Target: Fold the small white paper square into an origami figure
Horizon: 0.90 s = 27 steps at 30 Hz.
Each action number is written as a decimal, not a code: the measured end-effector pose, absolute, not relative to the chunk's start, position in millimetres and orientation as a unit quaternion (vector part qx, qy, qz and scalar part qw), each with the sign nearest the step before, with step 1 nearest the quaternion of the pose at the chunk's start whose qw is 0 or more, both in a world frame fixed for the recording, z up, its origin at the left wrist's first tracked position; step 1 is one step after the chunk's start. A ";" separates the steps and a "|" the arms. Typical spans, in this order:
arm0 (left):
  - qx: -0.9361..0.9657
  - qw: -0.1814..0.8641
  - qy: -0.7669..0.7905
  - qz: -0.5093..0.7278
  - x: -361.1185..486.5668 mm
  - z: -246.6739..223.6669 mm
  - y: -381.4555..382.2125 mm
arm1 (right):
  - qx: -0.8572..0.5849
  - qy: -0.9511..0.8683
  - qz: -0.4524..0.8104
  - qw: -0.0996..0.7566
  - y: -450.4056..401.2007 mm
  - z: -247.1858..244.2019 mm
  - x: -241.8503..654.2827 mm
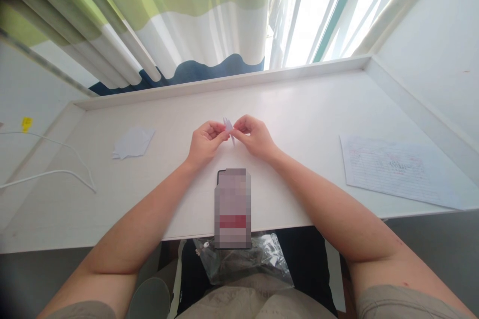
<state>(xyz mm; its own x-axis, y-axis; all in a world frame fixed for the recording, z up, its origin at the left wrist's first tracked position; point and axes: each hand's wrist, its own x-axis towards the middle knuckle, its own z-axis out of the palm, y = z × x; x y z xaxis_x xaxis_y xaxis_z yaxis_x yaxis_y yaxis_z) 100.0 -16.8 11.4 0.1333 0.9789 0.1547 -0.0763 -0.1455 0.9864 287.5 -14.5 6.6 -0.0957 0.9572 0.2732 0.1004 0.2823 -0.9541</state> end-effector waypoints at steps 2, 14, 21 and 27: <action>0.548 0.520 0.403 0.516 101.0 12.6 -17.5 | -0.438 -0.609 0.414 0.516 -14.1 6.7 288.2; 0.531 0.545 0.416 0.498 98.0 12.1 -17.0 | -0.421 -0.629 0.409 0.510 -14.2 5.2 289.0; 0.525 0.564 0.409 0.489 96.7 17.4 -17.9 | -0.424 -0.624 0.423 0.502 -12.7 5.9 294.2; 0.535 0.573 0.393 0.480 97.4 16.4 -19.6 | -0.390 -0.611 0.500 0.474 -11.8 8.5 298.9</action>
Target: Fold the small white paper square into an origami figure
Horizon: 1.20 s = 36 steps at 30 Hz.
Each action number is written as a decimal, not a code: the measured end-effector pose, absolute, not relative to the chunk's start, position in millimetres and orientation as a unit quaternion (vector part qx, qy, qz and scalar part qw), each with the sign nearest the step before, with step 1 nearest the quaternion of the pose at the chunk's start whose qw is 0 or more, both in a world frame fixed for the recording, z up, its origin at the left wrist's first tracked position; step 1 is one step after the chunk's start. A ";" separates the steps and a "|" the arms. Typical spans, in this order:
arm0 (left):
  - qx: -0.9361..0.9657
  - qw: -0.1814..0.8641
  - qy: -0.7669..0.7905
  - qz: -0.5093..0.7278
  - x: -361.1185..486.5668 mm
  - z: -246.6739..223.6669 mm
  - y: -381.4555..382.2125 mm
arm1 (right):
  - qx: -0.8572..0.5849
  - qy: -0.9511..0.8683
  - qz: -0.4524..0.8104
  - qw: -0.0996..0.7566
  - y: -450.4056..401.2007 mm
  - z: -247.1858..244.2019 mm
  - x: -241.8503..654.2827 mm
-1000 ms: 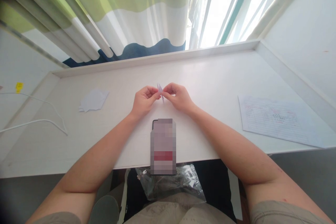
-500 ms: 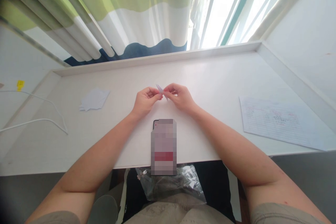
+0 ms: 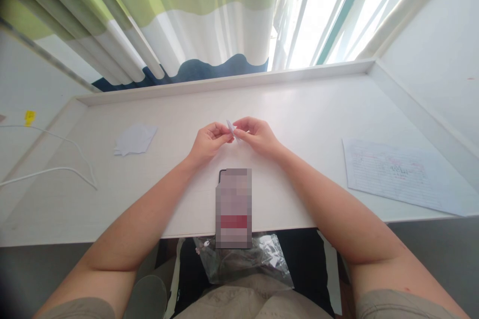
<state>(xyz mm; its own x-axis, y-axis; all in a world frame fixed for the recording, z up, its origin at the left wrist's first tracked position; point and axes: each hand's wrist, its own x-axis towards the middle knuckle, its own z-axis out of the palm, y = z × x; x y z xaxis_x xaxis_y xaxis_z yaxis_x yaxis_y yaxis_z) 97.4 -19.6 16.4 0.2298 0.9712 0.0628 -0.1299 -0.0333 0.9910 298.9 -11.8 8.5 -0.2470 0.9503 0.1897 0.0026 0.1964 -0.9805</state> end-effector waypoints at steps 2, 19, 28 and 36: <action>0.536 0.570 0.400 0.477 97.6 16.7 -20.6 | -0.389 -0.607 0.506 0.473 -11.4 8.1 298.6; 0.541 0.589 0.386 0.460 95.6 18.6 -22.2 | -0.357 -0.542 0.558 0.516 -15.1 18.4 295.9; 0.583 0.521 0.432 0.449 96.1 18.5 -24.0 | -0.376 -0.547 0.543 0.514 -14.4 12.7 293.6; 0.610 0.486 0.430 0.455 94.9 18.6 -21.8 | -0.397 -0.576 0.506 0.504 -13.1 9.7 294.6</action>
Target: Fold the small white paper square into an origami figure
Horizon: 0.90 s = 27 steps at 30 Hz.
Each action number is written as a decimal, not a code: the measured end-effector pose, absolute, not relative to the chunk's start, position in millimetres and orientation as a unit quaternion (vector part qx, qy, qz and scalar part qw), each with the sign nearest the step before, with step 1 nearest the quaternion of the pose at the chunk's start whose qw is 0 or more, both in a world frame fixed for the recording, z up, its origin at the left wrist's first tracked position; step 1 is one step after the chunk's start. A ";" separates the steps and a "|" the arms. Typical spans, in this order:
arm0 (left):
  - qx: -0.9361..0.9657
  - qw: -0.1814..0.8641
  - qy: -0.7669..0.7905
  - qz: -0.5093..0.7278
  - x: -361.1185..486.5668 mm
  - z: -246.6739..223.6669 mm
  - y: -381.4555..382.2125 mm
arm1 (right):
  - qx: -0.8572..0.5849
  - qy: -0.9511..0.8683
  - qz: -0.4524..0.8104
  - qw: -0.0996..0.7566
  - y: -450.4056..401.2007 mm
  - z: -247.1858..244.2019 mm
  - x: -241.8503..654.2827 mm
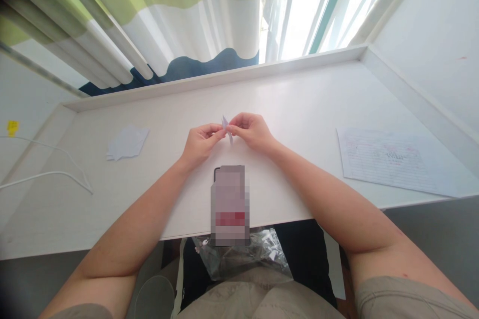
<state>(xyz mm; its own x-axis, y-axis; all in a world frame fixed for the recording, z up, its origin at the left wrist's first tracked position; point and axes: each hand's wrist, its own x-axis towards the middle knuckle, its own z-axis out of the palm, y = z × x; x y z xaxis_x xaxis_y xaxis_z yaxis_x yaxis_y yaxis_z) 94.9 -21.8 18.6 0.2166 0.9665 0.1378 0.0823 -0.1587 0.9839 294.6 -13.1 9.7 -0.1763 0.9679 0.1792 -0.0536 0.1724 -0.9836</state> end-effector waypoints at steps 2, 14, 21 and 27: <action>0.610 0.481 0.440 0.450 94.8 17.3 -20.6 | -0.397 -0.578 0.504 0.504 -13.2 10.1 294.6; 0.548 0.495 0.436 0.514 96.2 18.1 -19.5 | -0.403 -0.586 0.491 0.502 -12.5 11.2 295.1; 0.548 0.491 0.435 0.518 100.0 17.4 -19.5 | -0.396 -0.578 0.503 0.507 -12.6 11.3 293.0; 0.553 0.489 0.428 0.522 101.1 15.3 -19.2 | -0.389 -0.581 0.510 0.501 -14.2 14.8 293.5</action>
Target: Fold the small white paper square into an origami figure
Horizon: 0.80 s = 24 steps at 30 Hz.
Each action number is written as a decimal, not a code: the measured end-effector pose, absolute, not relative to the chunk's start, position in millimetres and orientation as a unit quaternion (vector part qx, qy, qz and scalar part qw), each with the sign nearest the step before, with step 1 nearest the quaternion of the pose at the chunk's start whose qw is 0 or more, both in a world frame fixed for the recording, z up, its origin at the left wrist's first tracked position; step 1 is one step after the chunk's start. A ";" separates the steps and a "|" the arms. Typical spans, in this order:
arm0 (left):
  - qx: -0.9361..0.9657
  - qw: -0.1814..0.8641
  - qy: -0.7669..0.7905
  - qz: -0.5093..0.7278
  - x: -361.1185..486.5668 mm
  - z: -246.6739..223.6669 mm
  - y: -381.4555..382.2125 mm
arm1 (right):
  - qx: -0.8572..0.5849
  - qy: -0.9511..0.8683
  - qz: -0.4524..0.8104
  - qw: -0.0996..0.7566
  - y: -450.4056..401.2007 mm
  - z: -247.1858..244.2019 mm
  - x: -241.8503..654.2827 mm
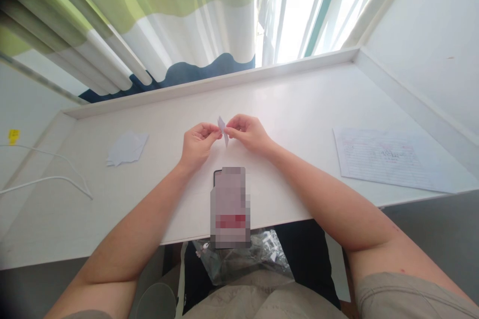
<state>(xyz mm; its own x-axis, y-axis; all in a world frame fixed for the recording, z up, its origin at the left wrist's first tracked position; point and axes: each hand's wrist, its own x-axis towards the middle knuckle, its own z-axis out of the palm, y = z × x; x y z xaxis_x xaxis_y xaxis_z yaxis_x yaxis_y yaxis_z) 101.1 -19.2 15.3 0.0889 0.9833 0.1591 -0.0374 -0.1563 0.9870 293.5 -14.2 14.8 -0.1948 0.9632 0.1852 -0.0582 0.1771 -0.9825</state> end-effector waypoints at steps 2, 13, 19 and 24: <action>0.548 0.500 0.424 0.520 101.2 15.5 -19.2 | -0.383 -0.589 0.512 0.494 -15.0 16.1 293.7; 0.548 0.527 0.421 0.495 101.1 20.7 -24.0 | -0.390 -0.602 0.502 0.483 -13.3 13.2 295.6; 0.564 0.522 0.407 0.495 98.7 23.6 -25.7 | -0.396 -0.606 0.495 0.480 -14.6 17.5 297.8; 0.562 0.536 0.405 0.483 96.0 24.4 -25.3 | -0.390 -0.612 0.501 0.472 -16.3 20.2 299.7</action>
<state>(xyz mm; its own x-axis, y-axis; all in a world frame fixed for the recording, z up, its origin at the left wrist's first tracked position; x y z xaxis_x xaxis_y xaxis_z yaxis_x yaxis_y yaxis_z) 96.0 -25.3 24.4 0.2055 0.9725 0.1094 -0.0626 -0.0985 0.9932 299.7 -16.3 20.2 -0.2494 0.9501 0.1872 0.0044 0.1944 -0.9809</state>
